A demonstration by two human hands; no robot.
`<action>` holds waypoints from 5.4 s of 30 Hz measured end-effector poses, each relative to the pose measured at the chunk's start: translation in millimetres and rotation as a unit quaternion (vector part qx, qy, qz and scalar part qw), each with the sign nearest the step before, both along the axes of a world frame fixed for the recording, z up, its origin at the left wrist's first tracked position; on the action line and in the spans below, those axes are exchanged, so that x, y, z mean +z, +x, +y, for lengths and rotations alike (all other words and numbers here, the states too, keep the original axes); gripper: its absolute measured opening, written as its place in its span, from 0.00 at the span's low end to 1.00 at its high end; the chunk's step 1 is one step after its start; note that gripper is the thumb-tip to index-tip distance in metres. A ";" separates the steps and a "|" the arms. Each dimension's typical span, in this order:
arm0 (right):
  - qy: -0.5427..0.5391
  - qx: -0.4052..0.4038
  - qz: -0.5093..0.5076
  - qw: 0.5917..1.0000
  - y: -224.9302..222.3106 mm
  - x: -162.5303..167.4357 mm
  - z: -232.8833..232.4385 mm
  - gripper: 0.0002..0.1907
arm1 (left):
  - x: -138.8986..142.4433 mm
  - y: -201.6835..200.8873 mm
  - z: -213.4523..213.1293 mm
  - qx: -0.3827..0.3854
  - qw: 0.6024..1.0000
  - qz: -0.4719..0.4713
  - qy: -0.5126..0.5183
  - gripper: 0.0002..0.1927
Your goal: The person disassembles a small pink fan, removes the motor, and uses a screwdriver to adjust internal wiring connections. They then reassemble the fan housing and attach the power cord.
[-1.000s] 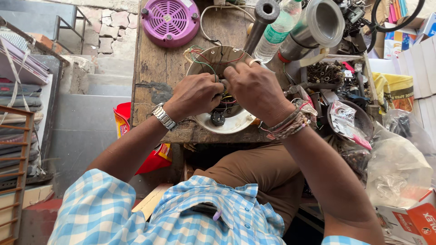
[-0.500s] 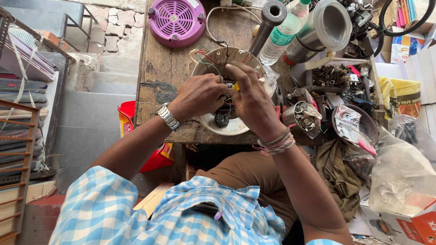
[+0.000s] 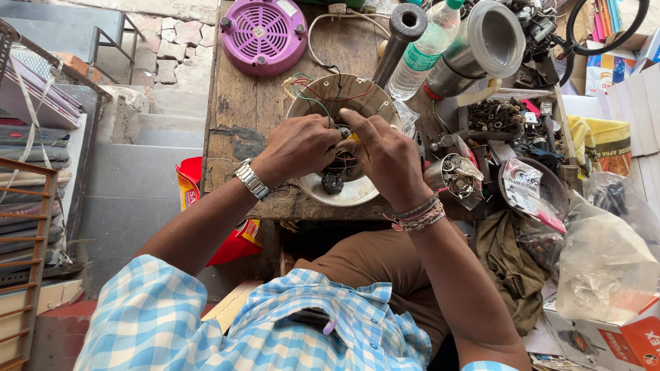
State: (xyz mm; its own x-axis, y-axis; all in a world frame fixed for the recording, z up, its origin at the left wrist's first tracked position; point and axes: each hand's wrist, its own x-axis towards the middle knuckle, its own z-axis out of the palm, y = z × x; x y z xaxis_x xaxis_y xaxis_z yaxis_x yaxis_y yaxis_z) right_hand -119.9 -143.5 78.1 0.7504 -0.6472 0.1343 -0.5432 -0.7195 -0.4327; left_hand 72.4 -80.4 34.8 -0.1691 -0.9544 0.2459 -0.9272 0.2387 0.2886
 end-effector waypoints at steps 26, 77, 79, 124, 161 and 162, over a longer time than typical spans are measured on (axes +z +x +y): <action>-0.003 0.160 -0.241 0.957 0.5 5.3 0.4 0.28 | 0.7 -0.1 0.2 -0.001 1.000 0.002 -0.011 0.06; -0.015 0.207 -0.249 0.946 -1.2 -11.4 -1.4 0.26 | -8.4 1.5 3.2 -0.011 0.999 -0.029 -0.017 0.09; -0.002 0.207 -0.240 0.948 -1.6 -11.6 -1.9 0.26 | -8.9 2.3 1.5 -0.024 0.999 -0.015 -0.040 0.08; -0.017 0.076 -0.269 0.960 3.5 -32.3 10.1 0.27 | -6.3 2.4 3.9 0.008 1.000 -0.029 0.001 0.08; -0.096 -0.245 -0.218 0.940 -94.7 -146.3 -6.5 0.17 | -82.2 27.3 -9.3 0.145 0.776 0.603 -0.113 0.16; -0.072 -0.265 -0.217 0.937 -97.4 -148.9 -0.2 0.16 | -84.5 29.4 -15.2 0.116 0.779 0.605 -0.115 0.16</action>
